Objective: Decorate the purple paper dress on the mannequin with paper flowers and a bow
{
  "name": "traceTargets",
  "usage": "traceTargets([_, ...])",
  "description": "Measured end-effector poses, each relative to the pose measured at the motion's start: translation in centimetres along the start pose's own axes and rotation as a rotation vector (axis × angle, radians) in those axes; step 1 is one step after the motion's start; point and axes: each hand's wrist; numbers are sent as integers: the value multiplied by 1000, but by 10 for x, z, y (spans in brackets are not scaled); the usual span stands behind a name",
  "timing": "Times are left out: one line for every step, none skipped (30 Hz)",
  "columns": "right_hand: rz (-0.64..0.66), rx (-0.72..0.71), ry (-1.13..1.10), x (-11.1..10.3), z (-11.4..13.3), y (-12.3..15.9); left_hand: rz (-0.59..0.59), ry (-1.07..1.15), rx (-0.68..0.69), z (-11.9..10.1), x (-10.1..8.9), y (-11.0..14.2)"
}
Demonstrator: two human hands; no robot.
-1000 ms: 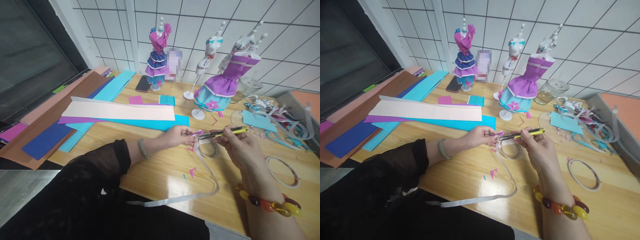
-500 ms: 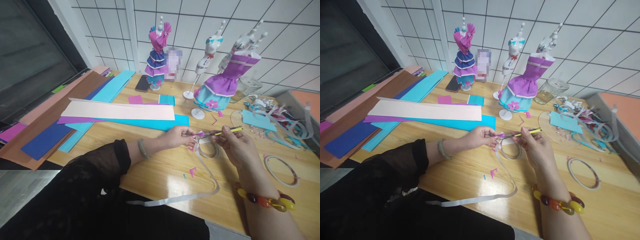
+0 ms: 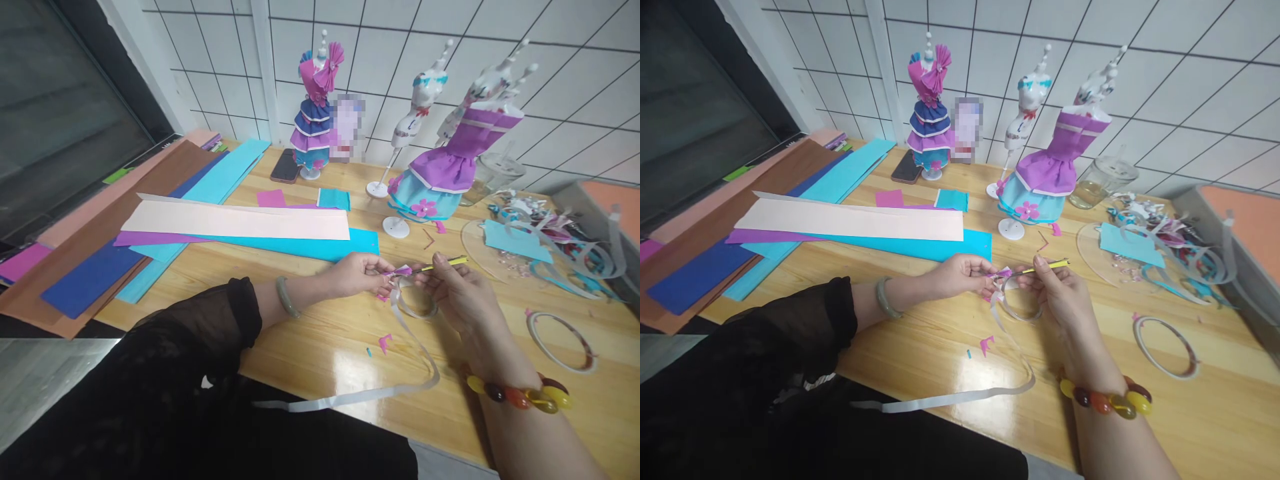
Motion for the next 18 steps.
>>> traceTargets([2,2,-2,0,0,0,4,5,-2,0,0,0])
traceTargets([4,8,-4,1,-1,0,6,10,-3,0,0,0])
traceTargets([4,14,-7,1,-1,0,6,14,-2,0,0,0])
traceTargets([5,21,-9,1,-1,1,5,16,0,0,-1,-1])
traceTargets([5,27,-11,1,-1,1,4,15,3,1,-1,-1])
traceTargets([6,35,-15,1,-2,1,5,13,6,1,-1,-1])
traceTargets([7,44,-22,1,-2,0,6,10,8,1,-1,-1])
traceTargets([7,54,-34,1,-3,0,8,6,10,2,-1,-1])
traceTargets([8,64,-48,0,-3,0,9,4,13,2,-1,-1])
traceTargets([12,77,-64,0,-4,0,10,3,15,2,-1,-1])
traceTargets([16,90,-82,-1,-4,-1,11,4,15,2,-1,-2])
traceTargets([18,103,-100,-1,-5,-1,14,6,13,3,-1,-2])
traceTargets([19,112,-115,-2,-5,-1,15,8,12,3,-2,-2])
traceTargets([18,115,-125,-2,-6,-1,15,11,12,3,-2,-2])
traceTargets([16,110,-131,-2,-6,-1,15,13,12,3,-2,-2])
traceTargets([13,99,-133,-3,-7,-1,15,14,14,3,-2,-2])
traceTargets([12,86,-133,-3,-7,-1,16,14,16,3,-2,-2])
traceTargets([13,75,-133,-3,-7,-1,17,13,19,3,-2,-2])
Point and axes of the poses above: each hand's wrist, its own y-axis away from the middle knuckle, its own x-axis out of the palm, z = x × y, and after that the axes turned 12 degrees about -x, right-handed
